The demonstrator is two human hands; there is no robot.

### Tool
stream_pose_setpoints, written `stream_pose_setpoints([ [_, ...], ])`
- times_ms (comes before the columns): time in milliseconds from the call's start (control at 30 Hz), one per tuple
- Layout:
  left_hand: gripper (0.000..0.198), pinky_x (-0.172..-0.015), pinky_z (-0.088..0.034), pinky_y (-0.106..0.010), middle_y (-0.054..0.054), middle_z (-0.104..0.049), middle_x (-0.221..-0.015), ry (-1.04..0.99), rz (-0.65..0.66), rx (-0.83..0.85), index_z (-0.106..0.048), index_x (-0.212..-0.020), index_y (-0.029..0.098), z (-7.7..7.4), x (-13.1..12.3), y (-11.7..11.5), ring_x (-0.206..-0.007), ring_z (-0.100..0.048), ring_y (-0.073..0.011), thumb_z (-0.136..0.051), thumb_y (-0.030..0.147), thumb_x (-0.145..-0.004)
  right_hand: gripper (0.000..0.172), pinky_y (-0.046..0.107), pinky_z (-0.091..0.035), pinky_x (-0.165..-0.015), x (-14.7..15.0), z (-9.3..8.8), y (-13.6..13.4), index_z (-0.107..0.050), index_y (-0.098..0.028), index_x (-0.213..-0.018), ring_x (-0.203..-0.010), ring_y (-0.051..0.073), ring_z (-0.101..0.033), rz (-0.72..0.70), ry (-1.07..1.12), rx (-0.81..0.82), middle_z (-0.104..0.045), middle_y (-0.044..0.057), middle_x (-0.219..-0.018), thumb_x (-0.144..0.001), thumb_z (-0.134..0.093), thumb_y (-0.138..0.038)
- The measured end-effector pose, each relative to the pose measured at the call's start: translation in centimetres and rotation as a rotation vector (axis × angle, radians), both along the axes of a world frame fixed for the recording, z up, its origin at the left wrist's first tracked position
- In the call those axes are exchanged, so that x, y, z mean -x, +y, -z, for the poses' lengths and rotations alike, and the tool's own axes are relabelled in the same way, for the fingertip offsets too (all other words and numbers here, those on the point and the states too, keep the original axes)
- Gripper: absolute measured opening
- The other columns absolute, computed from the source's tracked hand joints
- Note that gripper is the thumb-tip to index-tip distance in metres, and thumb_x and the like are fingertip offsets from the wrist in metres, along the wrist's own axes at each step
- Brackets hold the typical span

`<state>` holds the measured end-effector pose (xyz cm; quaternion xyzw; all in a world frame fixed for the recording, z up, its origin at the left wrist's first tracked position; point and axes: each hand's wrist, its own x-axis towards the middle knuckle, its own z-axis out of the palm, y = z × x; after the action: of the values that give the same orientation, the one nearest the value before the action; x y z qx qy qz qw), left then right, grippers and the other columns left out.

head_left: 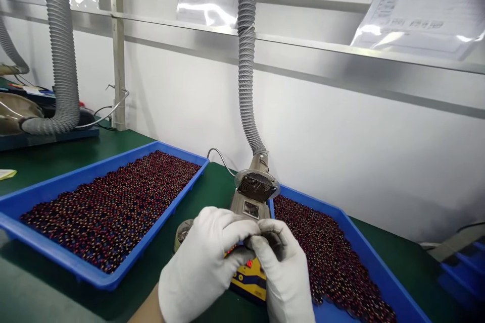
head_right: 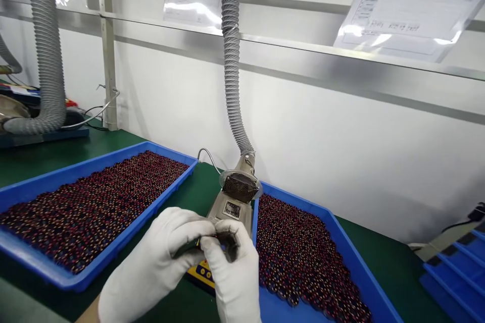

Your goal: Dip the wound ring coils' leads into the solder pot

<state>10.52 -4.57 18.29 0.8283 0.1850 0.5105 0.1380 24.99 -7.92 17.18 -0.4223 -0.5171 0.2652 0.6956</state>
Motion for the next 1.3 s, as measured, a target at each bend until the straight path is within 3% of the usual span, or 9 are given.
stream_pose_setpoints([
  [133, 0.018, -0.081, -0.049, -0.033, -0.003, -0.068, -0.094, -0.084, 0.073, 0.131, -0.063, -0.103, 0.026, 0.3, -0.1, 0.5, -0.088, -0.062, -0.0199, -0.06, 0.035, -0.088, 0.035, 0.028, -0.053, -0.072, -0.9, 0.3, -0.3, -0.069, -0.025, -0.092, -0.083, 0.021, -0.065, -0.198, 0.035, -0.017, -0.069, 0.005, -0.089, -0.065, -0.078, -0.045],
  [267, 0.017, -0.081, -0.049, -0.03, -0.002, -0.067, -0.094, -0.092, 0.153, 0.199, -0.064, -0.099, 0.025, 0.3, 0.2, 0.6, -0.089, -0.062, -0.0184, -0.063, 0.036, -0.086, 0.021, 0.027, -0.052, -0.074, -1.6, 0.8, -0.5, -0.072, -0.028, -0.09, -0.084, 0.019, -0.064, -0.226, -0.023, -0.046, -0.069, 0.003, -0.089, -0.07, -0.077, -0.031],
  [400, 0.015, -0.083, -0.046, -0.031, -0.002, -0.068, -0.097, -0.079, 0.153, -0.008, -0.06, -0.103, 0.024, 0.3, 0.1, 0.4, -0.091, -0.061, -0.0171, -0.061, 0.028, -0.089, 0.002, 0.026, -0.05, -0.069, -0.6, 0.7, -0.4, -0.071, -0.026, -0.075, -0.077, 0.016, -0.061, -0.162, 0.093, -0.112, -0.065, 0.001, -0.08, -0.074, -0.073, -0.026],
  [600, 0.016, -0.084, -0.045, -0.032, -0.003, -0.068, -0.1, -0.091, 0.042, -0.184, -0.055, -0.104, 0.022, 0.0, 0.2, 0.2, -0.092, -0.061, -0.017, -0.059, 0.018, -0.089, 0.011, 0.033, -0.053, -0.077, 0.3, 0.2, -0.5, -0.069, -0.028, -0.074, -0.078, 0.017, -0.062, -0.153, 0.417, -0.062, -0.066, 0.0, -0.079, -0.079, -0.067, -0.037],
  [700, 0.016, -0.083, -0.047, -0.033, -0.004, -0.068, -0.099, -0.099, -0.014, -0.21, -0.054, -0.104, 0.022, 0.0, 0.3, 0.1, -0.092, -0.062, -0.018, -0.057, 0.017, -0.089, 0.008, 0.029, -0.052, -0.079, 0.3, 0.6, -0.8, -0.07, -0.026, -0.08, -0.082, 0.016, -0.064, -0.081, 0.351, -0.04, -0.069, 0.0, -0.084, -0.075, -0.073, -0.032],
  [933, 0.015, -0.079, -0.046, -0.035, -0.004, -0.071, -0.095, -0.074, -0.159, -0.317, -0.054, -0.101, 0.021, -0.2, 0.2, 0.1, -0.088, -0.063, -0.0187, -0.051, 0.013, -0.089, 0.034, 0.034, -0.051, -0.09, 1.6, 1.5, -0.9, -0.068, -0.025, -0.106, -0.102, 0.023, -0.064, 0.027, 0.099, 0.054, -0.07, 0.006, -0.109, -0.074, -0.074, -0.031],
  [1067, 0.012, -0.078, -0.046, -0.036, -0.004, -0.071, -0.092, -0.078, -0.181, -0.316, -0.056, -0.101, 0.021, -0.2, 0.4, 0.3, -0.087, -0.063, -0.0194, -0.051, 0.017, -0.09, 0.048, 0.034, -0.053, -0.086, 2.1, 1.1, -0.7, -0.068, -0.024, -0.104, -0.098, 0.024, -0.065, -0.134, 0.193, 0.077, -0.07, 0.006, -0.106, -0.06, -0.085, -0.031],
  [1200, 0.018, -0.08, -0.048, -0.037, -0.004, -0.071, -0.093, -0.069, -0.146, -0.203, -0.061, -0.106, 0.023, -0.1, 0.6, 0.7, -0.091, -0.062, -0.0207, -0.06, 0.023, -0.088, 0.024, 0.03, -0.052, -0.087, 2.3, 0.8, -0.8, -0.069, -0.026, -0.096, -0.096, 0.017, -0.064, -0.284, 0.489, 0.138, -0.069, 0.003, -0.1, -0.073, -0.076, -0.034],
  [1300, 0.019, -0.08, -0.05, -0.036, -0.005, -0.07, -0.092, -0.077, 0.005, -0.052, -0.066, -0.105, 0.024, 0.0, 0.6, 1.1, -0.087, -0.062, -0.0197, -0.061, 0.029, -0.088, 0.021, 0.033, -0.051, -0.089, 2.6, 0.7, -0.8, -0.069, -0.027, -0.093, -0.096, 0.017, -0.063, -0.359, 0.617, 0.208, -0.068, 0.002, -0.1, -0.073, -0.076, -0.027],
])
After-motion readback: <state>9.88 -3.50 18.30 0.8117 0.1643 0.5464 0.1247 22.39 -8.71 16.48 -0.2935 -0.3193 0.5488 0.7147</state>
